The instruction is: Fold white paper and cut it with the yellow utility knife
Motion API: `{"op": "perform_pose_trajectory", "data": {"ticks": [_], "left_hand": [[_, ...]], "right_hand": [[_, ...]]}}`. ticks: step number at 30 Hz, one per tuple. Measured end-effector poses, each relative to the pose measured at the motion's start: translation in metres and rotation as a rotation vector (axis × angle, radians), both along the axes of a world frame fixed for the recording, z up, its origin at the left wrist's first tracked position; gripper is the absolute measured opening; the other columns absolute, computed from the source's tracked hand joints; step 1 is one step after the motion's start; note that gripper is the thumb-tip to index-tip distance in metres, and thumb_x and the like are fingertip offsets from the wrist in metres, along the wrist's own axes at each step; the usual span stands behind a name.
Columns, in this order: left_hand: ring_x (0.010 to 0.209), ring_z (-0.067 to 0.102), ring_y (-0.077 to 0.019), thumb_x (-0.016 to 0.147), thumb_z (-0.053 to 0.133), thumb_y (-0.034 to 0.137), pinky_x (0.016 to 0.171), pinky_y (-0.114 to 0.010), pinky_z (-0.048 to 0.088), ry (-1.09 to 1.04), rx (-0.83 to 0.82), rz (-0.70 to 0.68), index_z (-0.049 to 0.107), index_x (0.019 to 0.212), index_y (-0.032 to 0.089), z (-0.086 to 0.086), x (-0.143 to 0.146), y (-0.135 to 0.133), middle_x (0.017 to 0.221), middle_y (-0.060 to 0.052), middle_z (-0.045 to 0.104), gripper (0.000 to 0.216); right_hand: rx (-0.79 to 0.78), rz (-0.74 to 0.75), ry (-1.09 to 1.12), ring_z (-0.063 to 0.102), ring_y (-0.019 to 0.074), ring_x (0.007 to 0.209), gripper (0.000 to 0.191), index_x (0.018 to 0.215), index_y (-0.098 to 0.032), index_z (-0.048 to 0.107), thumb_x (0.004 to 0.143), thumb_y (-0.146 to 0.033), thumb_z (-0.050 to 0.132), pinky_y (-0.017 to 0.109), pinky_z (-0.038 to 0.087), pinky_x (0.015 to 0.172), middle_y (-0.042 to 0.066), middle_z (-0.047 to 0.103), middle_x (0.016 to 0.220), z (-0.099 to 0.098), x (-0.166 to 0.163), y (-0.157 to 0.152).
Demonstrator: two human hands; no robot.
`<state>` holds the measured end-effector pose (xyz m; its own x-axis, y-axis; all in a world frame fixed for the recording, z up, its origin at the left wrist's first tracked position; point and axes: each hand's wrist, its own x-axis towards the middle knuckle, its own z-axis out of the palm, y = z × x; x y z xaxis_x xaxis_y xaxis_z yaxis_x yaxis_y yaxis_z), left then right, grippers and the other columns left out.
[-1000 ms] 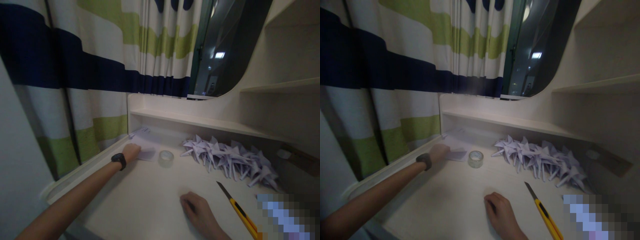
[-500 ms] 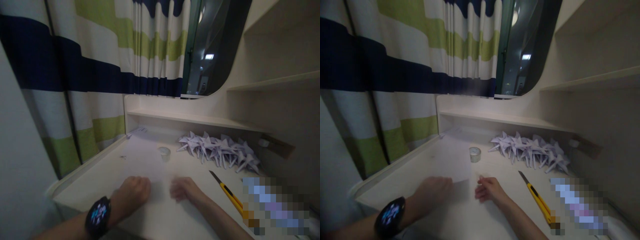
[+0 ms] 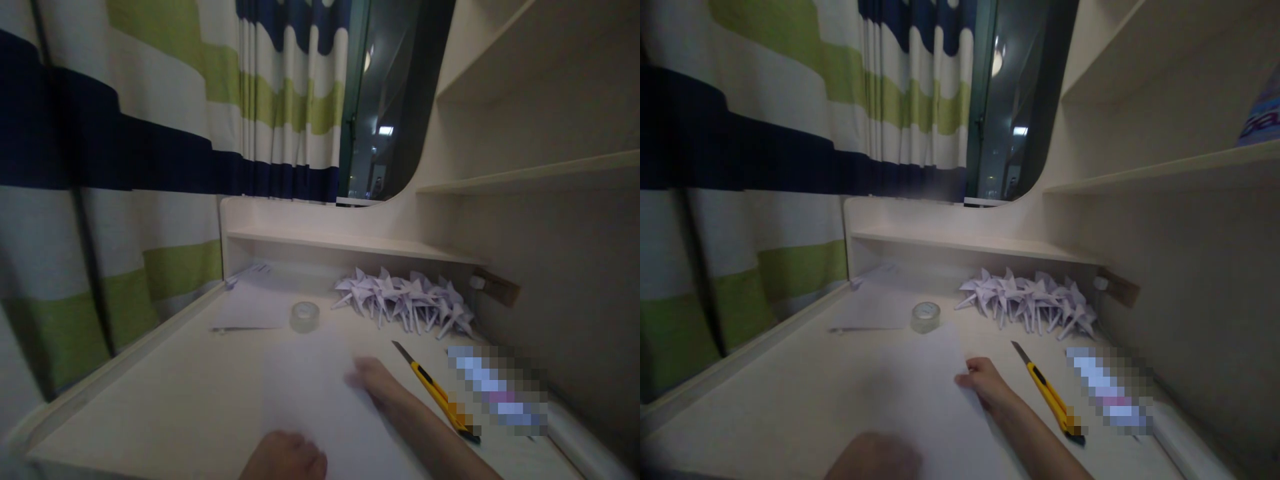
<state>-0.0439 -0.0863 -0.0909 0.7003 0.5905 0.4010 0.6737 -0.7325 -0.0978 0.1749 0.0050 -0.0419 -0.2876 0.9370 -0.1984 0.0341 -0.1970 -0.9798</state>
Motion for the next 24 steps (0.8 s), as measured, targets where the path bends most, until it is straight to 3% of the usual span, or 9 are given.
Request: {"op": "perform_pose_trajectory", "data": {"ticks": [2,3,5,8,10,12,17,24], "left_hand": [[0.085,0.067,-0.0268,0.084,0.056,0.046,0.071,-0.038,0.054,-0.162,0.033,0.114,0.063,0.108,0.021,0.023,-0.009,0.017,0.096,-0.012,0.071,0.035],[0.103,0.063,-0.0288,0.088,0.05,0.045,0.083,-0.041,0.052,-0.248,0.038,0.191,0.056,0.121,0.019,0.035,-0.013,0.029,0.115,-0.016,0.065,0.043],[0.118,0.054,-0.0311,0.091,0.045,0.047,0.092,-0.045,0.047,-0.403,-0.056,0.306,0.047,0.131,0.014,0.052,-0.02,0.059,0.13,-0.02,0.055,0.053],[0.107,0.061,-0.0296,0.091,0.043,0.052,0.083,-0.042,0.051,-0.675,-0.449,0.308,0.045,0.133,0.013,0.062,-0.016,0.11,0.123,-0.019,0.061,0.057],[0.097,0.065,-0.0272,0.091,0.04,0.053,0.075,-0.037,0.053,-0.817,-0.764,0.151,0.046,0.131,0.013,0.062,-0.006,0.136,0.115,-0.017,0.065,0.057],[0.091,0.067,-0.0261,0.089,0.044,0.055,0.07,-0.034,0.054,-0.935,-0.978,0.009,0.051,0.125,0.011,0.061,0.005,0.152,0.111,-0.017,0.067,0.058],[0.078,0.067,-0.0258,0.073,0.064,0.061,0.068,-0.034,0.053,-1.1,-1.077,-0.033,0.066,0.093,0.008,0.061,0.011,0.166,0.09,-0.016,0.071,0.056],[0.077,0.066,-0.0276,0.066,0.075,0.053,0.07,-0.036,0.051,-1.237,-1.268,-0.102,0.069,0.095,0.008,0.056,-0.005,0.156,0.091,-0.017,0.071,0.054]], "right_hand": [[0.027,0.021,0.065,0.066,0.0212,0.061,0.025,0.079,-0.011,0.067,0.057,-0.022,0.071,0.029,0.048,0.058,0.007,0.07,0.069,0.002,0.026,-0.01],[0.042,0.025,0.102,0.067,0.0214,0.062,0.026,0.081,-0.012,0.066,0.058,-0.024,0.072,0.031,0.05,0.061,0.008,0.071,0.072,0.003,0.037,-0.013],[0.102,-0.053,0.127,0.067,0.0213,0.063,0.029,0.085,-0.015,0.064,0.06,-0.028,0.075,0.031,0.051,0.062,0.007,0.071,0.074,0.005,0.057,-0.016],[0.226,-0.163,0.167,0.068,0.0232,0.066,0.039,0.091,-0.017,0.061,0.061,-0.034,0.078,0.034,0.052,0.064,0.007,0.072,0.078,0.012,0.072,-0.008],[0.298,-0.223,0.214,0.069,0.0241,0.071,0.043,0.097,-0.017,0.059,0.063,-0.034,0.078,0.037,0.053,0.07,0.008,0.073,0.084,0.018,0.075,0.003],[0.335,-0.286,0.253,0.069,0.0244,0.074,0.048,0.102,-0.016,0.059,0.061,-0.032,0.079,0.037,0.052,0.073,0.008,0.073,0.085,0.024,0.074,0.017],[0.232,-0.187,0.29,0.069,0.0248,0.079,0.05,0.104,-0.013,0.062,0.059,-0.027,0.079,0.038,0.052,0.076,0.011,0.073,0.094,0.023,0.067,0.046],[0.065,-0.068,0.265,0.068,0.0245,0.076,0.046,0.096,-0.011,0.069,0.053,-0.023,0.082,0.039,0.05,0.078,0.012,0.073,0.091,-0.002,0.055,0.052]]}}
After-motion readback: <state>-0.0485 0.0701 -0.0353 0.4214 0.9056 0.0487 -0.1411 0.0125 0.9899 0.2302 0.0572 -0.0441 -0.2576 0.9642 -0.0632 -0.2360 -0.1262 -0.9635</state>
